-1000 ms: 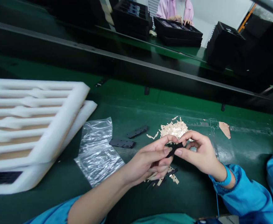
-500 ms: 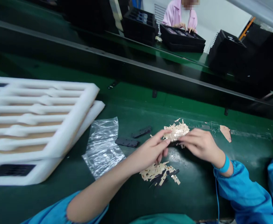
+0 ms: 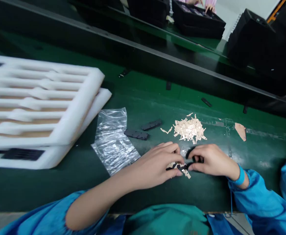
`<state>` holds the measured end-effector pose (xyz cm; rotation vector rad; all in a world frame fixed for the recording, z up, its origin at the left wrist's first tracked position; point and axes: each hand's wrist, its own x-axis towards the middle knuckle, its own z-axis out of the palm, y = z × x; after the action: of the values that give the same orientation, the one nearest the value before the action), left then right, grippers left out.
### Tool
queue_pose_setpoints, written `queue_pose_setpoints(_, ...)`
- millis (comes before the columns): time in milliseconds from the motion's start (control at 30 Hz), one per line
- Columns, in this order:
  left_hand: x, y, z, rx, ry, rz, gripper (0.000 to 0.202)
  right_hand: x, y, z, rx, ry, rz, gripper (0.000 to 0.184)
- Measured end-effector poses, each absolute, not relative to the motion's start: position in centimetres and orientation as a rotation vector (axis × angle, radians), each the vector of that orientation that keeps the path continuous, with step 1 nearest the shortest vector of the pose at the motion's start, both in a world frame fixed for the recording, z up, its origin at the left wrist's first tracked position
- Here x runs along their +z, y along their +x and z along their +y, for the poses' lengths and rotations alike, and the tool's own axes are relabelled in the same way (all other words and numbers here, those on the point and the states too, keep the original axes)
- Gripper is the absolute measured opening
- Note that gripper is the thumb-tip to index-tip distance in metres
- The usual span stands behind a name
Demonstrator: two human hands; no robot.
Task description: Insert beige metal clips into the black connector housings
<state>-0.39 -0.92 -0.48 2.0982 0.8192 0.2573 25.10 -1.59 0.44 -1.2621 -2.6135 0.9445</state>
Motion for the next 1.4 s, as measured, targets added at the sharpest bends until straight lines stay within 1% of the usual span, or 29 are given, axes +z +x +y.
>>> queue_pose_setpoints(100, -1.0, 0.0, -1.2, 0.233, 2.138, 0.780, 0.009, 0.2, 24.2, -2.8, 1.056, -1.303, -2.623, 0.011)
queue_pose_setpoints(200, -1.2, 0.1, -1.2, 0.269, 2.140, 0.764, 0.008, -0.3, 24.5, -2.6, 1.213, -1.347, -2.472, 0.011)
queue_pose_setpoints(300, -0.8, 0.1, -1.0, 0.362, 2.061, 0.752, 0.013, -0.6, 24.9, -2.3, 1.368, -1.337, -2.289, 0.008)
queue_pose_setpoints(367, -0.5, 0.1, -0.9, 0.383, 1.993, 0.743, 0.017, -0.6, 24.9, -2.4, 1.398, -1.301, -2.217, 0.008)
queue_pose_setpoints(433, -0.3, 0.2, -0.8, 0.391, 1.926, 0.801, 0.026, -0.6, 24.5, -2.6, 1.314, -1.276, -2.199, 0.008)
queue_pose_setpoints(500, -0.2, 0.3, -0.7, 0.387, 1.837, 0.923, 0.030, -0.6, 24.1, -2.9, 1.084, -1.228, -2.260, 0.010)
queue_pose_setpoints(600, -0.3, 0.3, -0.6, 0.323, 1.652, 1.010, 0.032, -0.3, 23.5, -3.1, 0.641, -1.075, -2.407, 0.015)
queue_pose_setpoints(700, -0.4, 0.1, -0.3, 0.293, 1.497, 0.966, 0.034, 0.2, 23.2, -3.0, 0.435, -0.980, -2.495, 0.023)
queue_pose_setpoints(833, -0.1, -0.1, 0.1, 0.298, 1.413, 0.923, 0.037, 1.0, 23.4, -2.5, 0.512, -0.965, -2.498, 0.028)
queue_pose_setpoints(933, 0.2, -0.3, 0.3, 0.276, 1.445, 0.903, 0.039, 1.4, 23.5, -2.1, 0.570, -0.932, -2.533, 0.026)
queue_pose_setpoints(1067, 0.1, -0.7, 0.2, 0.235, 1.473, 0.899, 0.038, 1.8, 23.4, -1.8, 0.598, -0.885, -2.650, 0.027)
queue_pose_setpoints(1267, -0.2, -1.1, 0.4, 0.145, 1.550, 0.901, 0.042, 2.1, 23.3, -1.6, 0.512, -0.837, -2.804, 0.031)
queue_pose_setpoints(1400, 0.1, -1.2, 0.5, 0.150, 1.551, 0.887, 0.043, 2.5, 23.7, -1.3, 0.614, -0.872, -2.786, 0.029)
